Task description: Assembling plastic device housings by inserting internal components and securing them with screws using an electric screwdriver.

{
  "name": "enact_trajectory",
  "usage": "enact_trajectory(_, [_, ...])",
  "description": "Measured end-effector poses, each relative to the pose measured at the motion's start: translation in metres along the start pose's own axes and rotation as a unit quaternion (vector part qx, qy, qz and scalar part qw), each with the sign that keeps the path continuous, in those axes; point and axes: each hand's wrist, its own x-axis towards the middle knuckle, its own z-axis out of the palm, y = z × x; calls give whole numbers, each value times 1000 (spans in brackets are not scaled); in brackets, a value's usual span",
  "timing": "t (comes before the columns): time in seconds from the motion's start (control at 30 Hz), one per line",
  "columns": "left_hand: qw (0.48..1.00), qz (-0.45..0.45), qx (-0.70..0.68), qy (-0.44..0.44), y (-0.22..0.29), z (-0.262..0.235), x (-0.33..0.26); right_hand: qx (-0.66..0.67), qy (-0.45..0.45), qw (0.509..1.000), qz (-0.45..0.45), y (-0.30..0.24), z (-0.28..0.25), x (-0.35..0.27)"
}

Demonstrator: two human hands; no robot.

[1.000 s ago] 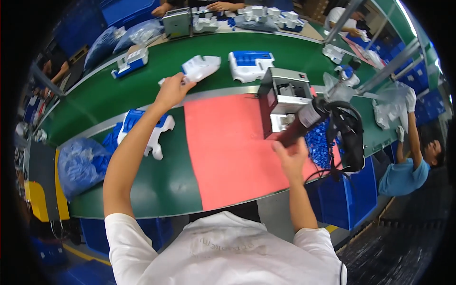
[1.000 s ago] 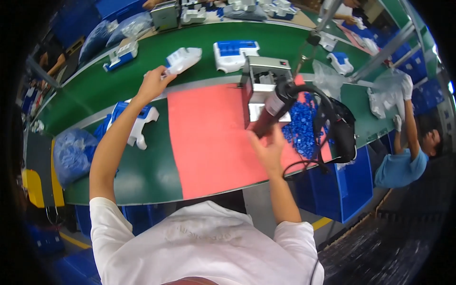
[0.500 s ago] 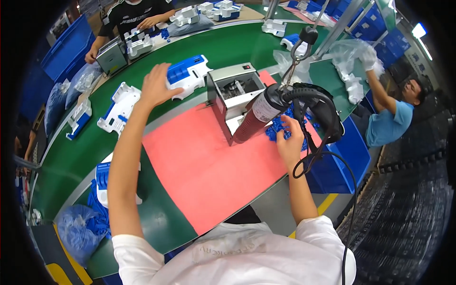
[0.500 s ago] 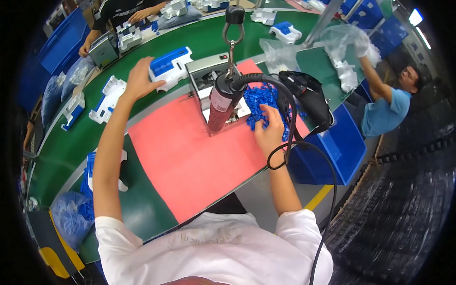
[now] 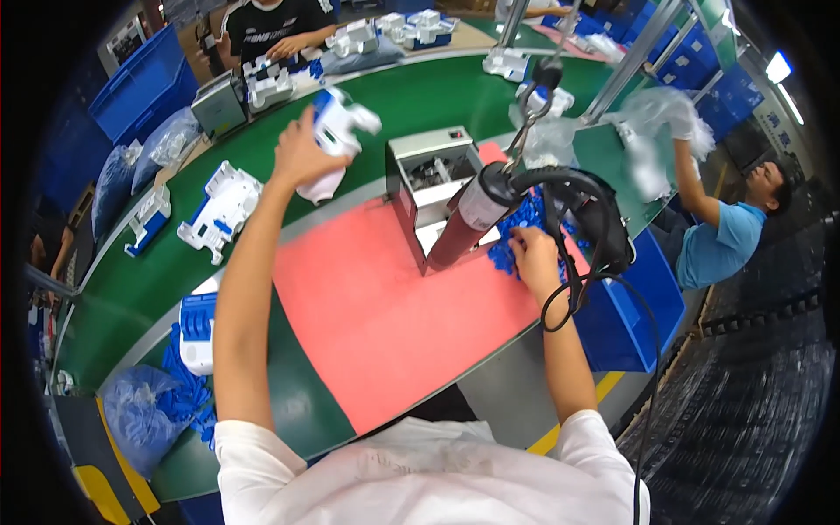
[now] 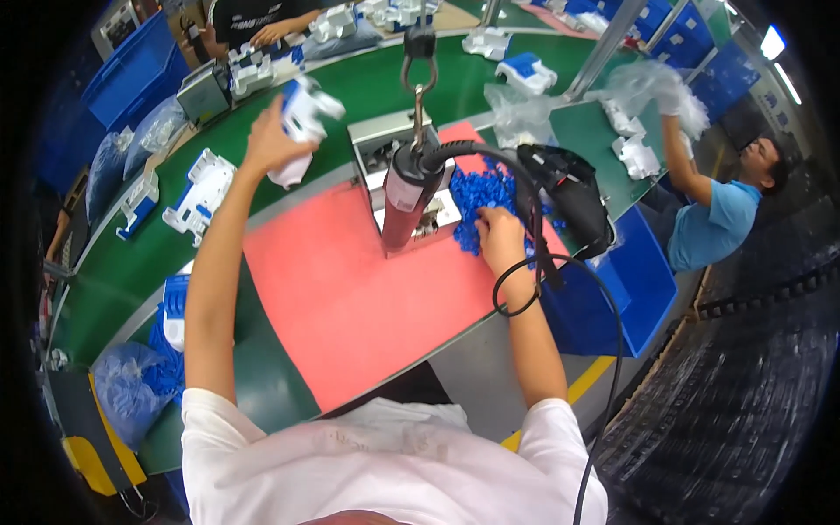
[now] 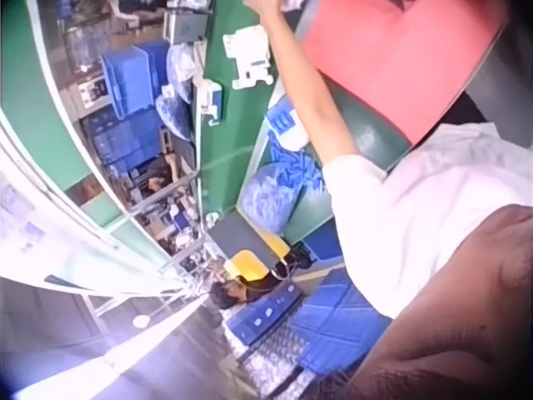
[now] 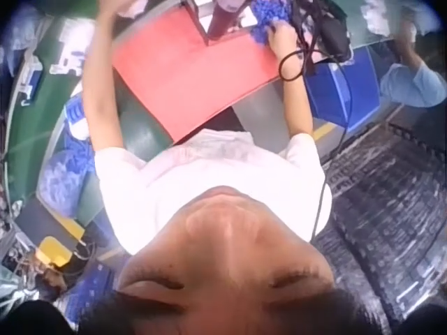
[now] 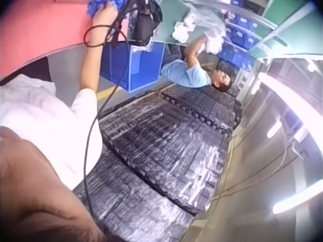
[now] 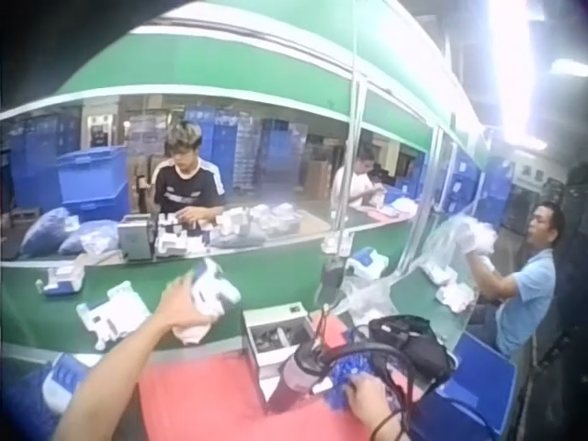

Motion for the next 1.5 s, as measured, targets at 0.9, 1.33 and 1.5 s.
enact_trajectory(0.9, [661, -407, -589, -223, 56, -96, -390, 209, -357, 855, -313, -232, 67, -17])
enact_trajectory(1.33, [954, -239, 167, 74, -73, -184, -476, 227, -367, 861, -270, -247, 48, -29])
enact_trajectory(1.5, [957, -213, 180, 75, -77, -183, -464, 106, -399, 848, -333, -220, 38, -58])
